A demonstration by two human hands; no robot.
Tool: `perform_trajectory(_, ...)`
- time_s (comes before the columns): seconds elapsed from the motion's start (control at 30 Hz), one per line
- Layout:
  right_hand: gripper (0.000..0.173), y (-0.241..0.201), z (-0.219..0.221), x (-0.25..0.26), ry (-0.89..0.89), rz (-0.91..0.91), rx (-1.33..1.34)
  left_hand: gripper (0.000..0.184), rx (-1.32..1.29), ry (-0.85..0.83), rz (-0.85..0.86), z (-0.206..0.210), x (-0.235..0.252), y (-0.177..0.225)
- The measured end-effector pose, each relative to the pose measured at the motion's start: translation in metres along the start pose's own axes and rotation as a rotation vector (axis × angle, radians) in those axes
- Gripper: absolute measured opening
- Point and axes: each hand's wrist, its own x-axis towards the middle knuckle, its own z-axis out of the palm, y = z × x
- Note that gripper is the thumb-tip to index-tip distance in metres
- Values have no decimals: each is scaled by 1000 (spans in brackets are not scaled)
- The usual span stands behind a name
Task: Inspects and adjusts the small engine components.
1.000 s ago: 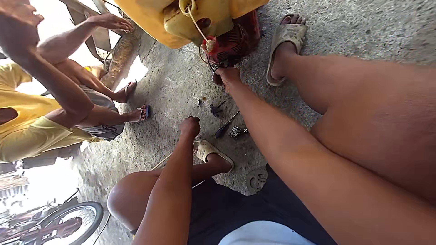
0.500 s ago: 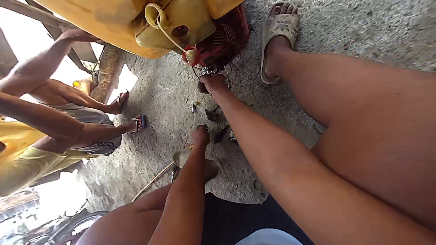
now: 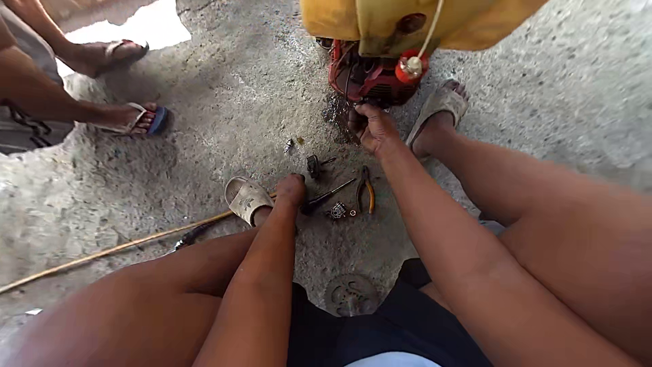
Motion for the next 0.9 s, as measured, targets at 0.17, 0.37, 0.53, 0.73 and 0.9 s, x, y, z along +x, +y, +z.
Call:
perform_trajectory(0.17,2,-1,12,-7,-18,-19,-18,36,-401,155,112,-50,8,-1)
perform_trajectory(0.37,4,-2,16,-10,13,-34,-89,43,-707,503,533,-118,6,56)
perform_trajectory(0.53,3,-7,24,-11,59,-57,-174,44,-723,483,755,-133,24,85)
perform_trajectory(0.73,3,-13,28,-13,89,-40,-275,38,-784,404,729,-136,29,86)
perform_trajectory(0.9,8,-20,30,-13,89,-27,-382,32,-854,335,716,-142,33,84)
